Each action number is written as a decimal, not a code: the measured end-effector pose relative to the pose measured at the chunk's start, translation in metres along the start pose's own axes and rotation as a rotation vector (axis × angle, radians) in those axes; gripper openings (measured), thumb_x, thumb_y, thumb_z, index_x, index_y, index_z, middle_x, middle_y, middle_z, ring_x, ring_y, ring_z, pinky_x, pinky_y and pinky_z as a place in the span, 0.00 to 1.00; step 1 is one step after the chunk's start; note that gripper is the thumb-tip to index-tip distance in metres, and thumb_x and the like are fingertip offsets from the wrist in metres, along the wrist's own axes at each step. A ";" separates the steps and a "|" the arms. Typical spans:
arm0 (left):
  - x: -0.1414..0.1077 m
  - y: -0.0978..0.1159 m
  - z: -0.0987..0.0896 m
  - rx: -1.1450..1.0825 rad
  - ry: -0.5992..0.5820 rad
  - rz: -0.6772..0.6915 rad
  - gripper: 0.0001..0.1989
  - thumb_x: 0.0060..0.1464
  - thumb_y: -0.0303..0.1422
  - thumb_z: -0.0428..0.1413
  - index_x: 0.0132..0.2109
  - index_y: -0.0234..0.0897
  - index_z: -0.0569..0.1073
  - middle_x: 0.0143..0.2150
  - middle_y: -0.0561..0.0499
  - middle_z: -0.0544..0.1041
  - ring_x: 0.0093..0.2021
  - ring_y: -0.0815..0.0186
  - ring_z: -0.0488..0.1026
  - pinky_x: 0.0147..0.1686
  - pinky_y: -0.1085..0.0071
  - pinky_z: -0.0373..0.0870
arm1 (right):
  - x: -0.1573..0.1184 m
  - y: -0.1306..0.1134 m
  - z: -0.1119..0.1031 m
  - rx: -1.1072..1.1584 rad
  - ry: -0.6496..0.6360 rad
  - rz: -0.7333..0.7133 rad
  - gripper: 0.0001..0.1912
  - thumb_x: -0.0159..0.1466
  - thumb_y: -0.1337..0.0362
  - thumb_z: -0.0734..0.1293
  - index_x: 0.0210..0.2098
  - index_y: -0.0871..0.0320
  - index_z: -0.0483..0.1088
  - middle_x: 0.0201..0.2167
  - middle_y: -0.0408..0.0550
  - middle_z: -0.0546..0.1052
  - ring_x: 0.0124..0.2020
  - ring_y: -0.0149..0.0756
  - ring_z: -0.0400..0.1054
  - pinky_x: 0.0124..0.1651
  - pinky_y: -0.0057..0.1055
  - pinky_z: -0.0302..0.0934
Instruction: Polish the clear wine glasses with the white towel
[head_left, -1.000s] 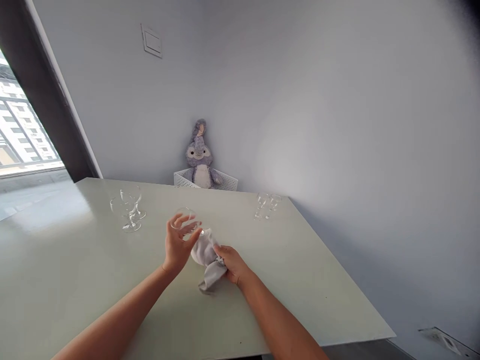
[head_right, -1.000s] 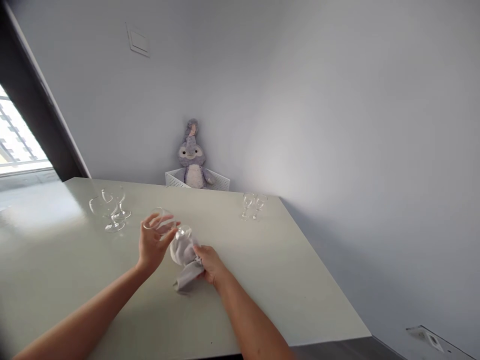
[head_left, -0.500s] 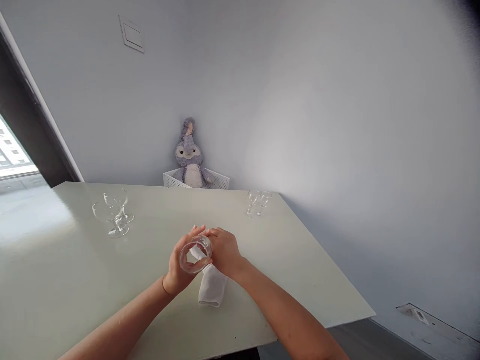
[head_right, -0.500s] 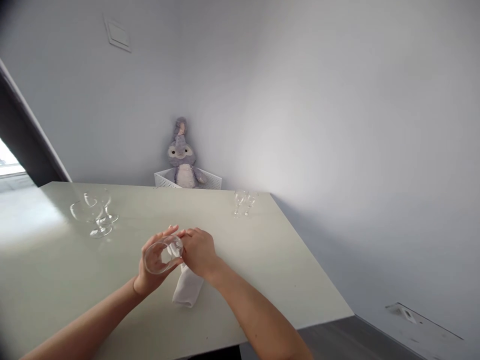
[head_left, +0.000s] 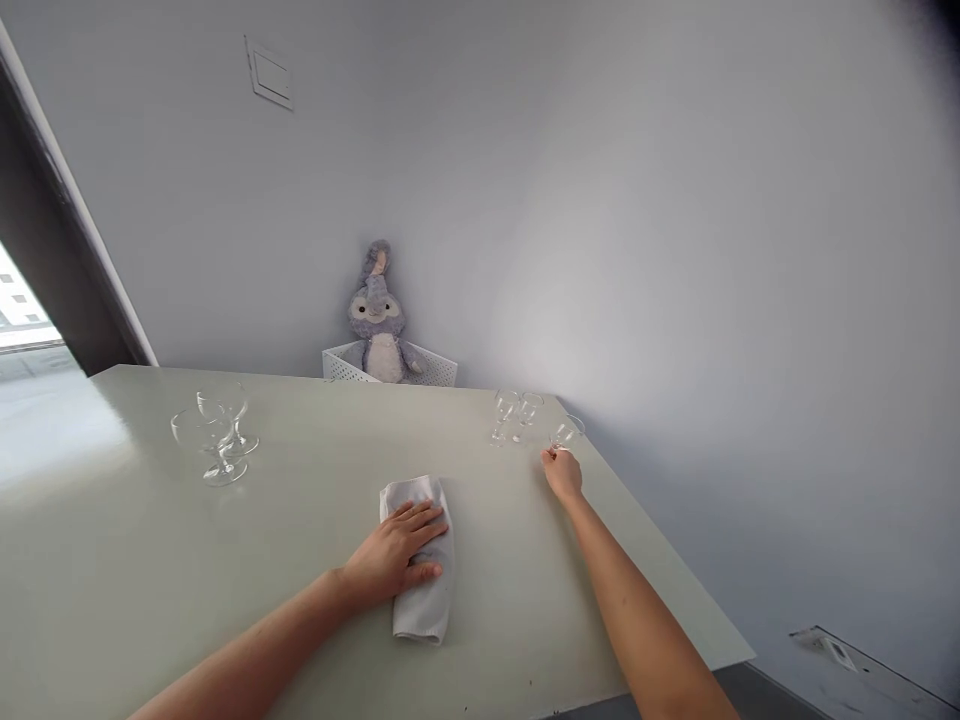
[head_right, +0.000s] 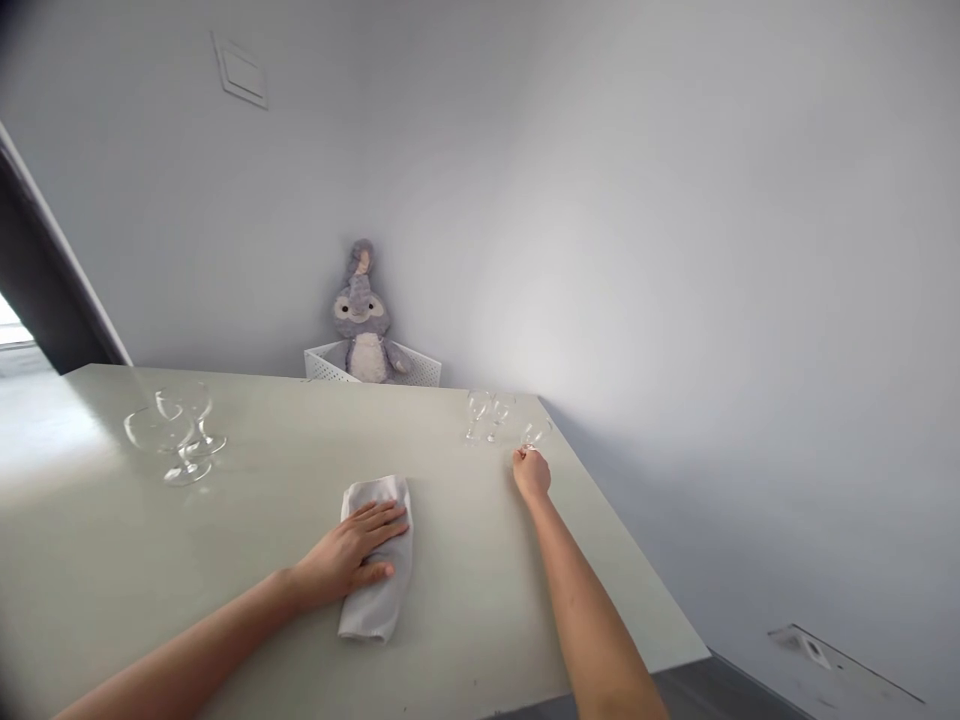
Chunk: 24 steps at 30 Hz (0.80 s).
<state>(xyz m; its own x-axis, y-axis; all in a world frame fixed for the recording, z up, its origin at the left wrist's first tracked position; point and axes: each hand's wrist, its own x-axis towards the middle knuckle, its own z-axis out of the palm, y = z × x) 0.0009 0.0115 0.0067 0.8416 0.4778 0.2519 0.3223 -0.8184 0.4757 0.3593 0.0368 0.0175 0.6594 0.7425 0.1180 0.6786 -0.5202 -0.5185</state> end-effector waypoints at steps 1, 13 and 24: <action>0.000 0.000 -0.001 0.005 -0.007 -0.001 0.28 0.52 0.46 0.49 0.59 0.45 0.59 0.61 0.47 0.60 0.62 0.55 0.52 0.60 0.53 0.48 | 0.009 0.002 0.003 -0.011 -0.008 0.029 0.12 0.58 0.63 0.58 0.33 0.60 0.72 0.30 0.53 0.75 0.33 0.41 0.69 0.31 0.28 0.55; -0.001 0.000 -0.002 -0.011 0.036 0.010 0.24 0.53 0.42 0.51 0.57 0.49 0.62 0.59 0.50 0.62 0.60 0.54 0.56 0.58 0.52 0.53 | 0.068 -0.006 0.025 0.007 -0.024 0.115 0.12 0.56 0.61 0.61 0.34 0.59 0.72 0.32 0.53 0.76 0.34 0.40 0.70 0.32 0.29 0.57; 0.001 0.004 -0.004 -0.051 0.101 0.020 0.20 0.54 0.41 0.50 0.53 0.42 0.67 0.57 0.47 0.66 0.59 0.57 0.58 0.58 0.57 0.54 | 0.029 0.002 0.005 0.142 0.031 0.016 0.18 0.54 0.60 0.59 0.42 0.61 0.67 0.37 0.54 0.74 0.34 0.38 0.68 0.31 0.29 0.57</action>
<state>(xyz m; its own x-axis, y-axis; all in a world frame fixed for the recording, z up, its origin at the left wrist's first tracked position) 0.0018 0.0097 0.0121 0.7989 0.4930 0.3444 0.2811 -0.8124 0.5108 0.3781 0.0598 0.0152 0.6811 0.7198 0.1340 0.6167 -0.4653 -0.6350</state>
